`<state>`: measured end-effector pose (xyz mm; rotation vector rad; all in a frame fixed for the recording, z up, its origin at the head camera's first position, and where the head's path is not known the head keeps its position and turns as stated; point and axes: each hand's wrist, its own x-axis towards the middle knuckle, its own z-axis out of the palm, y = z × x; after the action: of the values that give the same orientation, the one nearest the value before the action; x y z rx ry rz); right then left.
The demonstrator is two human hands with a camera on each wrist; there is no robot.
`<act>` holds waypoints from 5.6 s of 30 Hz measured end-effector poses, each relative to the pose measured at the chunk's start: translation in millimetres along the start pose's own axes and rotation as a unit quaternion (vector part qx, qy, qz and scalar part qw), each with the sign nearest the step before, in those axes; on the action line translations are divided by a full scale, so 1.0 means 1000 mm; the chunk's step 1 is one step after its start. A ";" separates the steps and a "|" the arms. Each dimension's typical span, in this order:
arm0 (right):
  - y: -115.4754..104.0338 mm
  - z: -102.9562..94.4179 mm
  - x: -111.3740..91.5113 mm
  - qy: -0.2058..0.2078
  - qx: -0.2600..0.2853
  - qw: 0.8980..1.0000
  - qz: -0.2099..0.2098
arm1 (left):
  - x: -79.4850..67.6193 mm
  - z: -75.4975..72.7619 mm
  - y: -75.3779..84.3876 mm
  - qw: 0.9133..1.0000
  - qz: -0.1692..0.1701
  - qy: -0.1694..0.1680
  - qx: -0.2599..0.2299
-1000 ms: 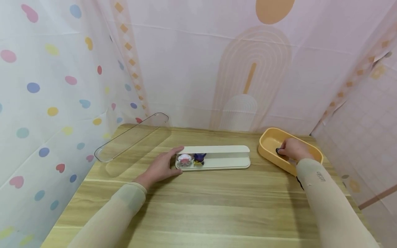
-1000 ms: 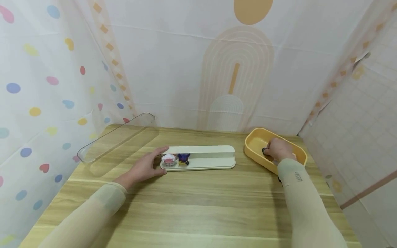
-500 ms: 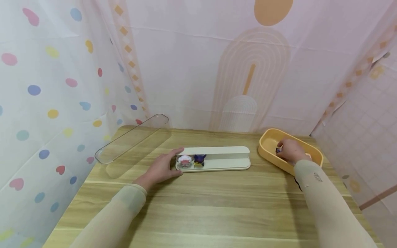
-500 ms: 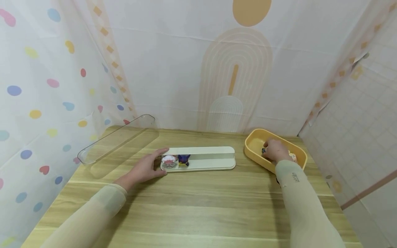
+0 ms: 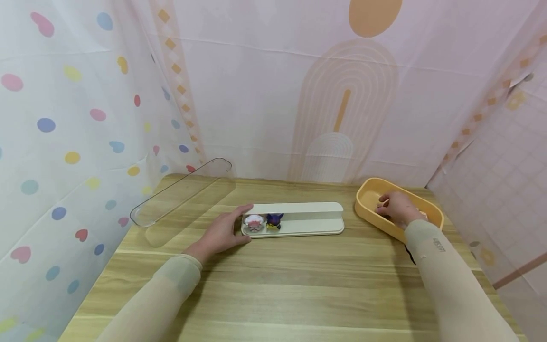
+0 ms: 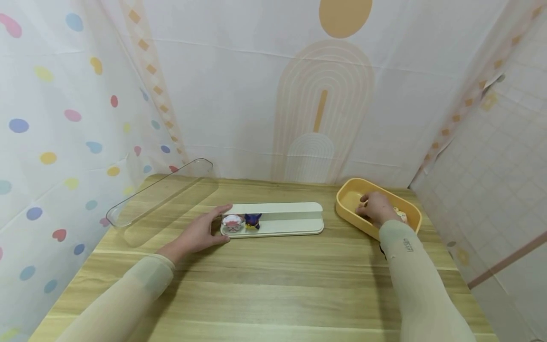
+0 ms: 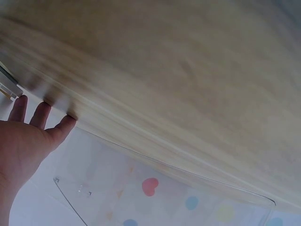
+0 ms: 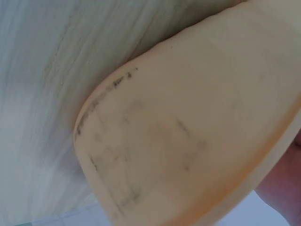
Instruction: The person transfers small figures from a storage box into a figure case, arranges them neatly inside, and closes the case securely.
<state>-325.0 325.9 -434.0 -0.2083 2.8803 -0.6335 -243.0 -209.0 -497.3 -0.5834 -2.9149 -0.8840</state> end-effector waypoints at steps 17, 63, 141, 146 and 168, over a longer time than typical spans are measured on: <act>-0.008 -0.009 -0.005 -0.069 -0.070 0.995 -0.012 | 0.001 -0.002 0.000 1.000 -0.013 -0.006 -0.001; -0.060 -0.005 -0.024 0.175 0.043 0.978 -0.107 | 0.003 0.001 -0.002 1.000 -0.001 -0.004 -0.003; -0.066 -0.023 -0.033 0.125 -0.013 0.987 -0.096 | 0.000 0.004 -0.006 1.000 -0.002 -0.009 -0.002; -0.007 -0.047 -0.047 0.036 -0.025 0.999 -0.019 | 0.000 0.004 -0.006 1.000 -0.001 -0.009 0.000; 0.011 -0.033 -0.042 -0.091 -0.099 0.989 -0.067 | 0.001 -0.001 -0.001 1.000 -0.011 -0.011 -0.006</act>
<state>-291.8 356.0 -402.7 -0.4662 2.7659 -0.3288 -244.2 -210.0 -496.6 -0.5667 -2.9429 -0.9053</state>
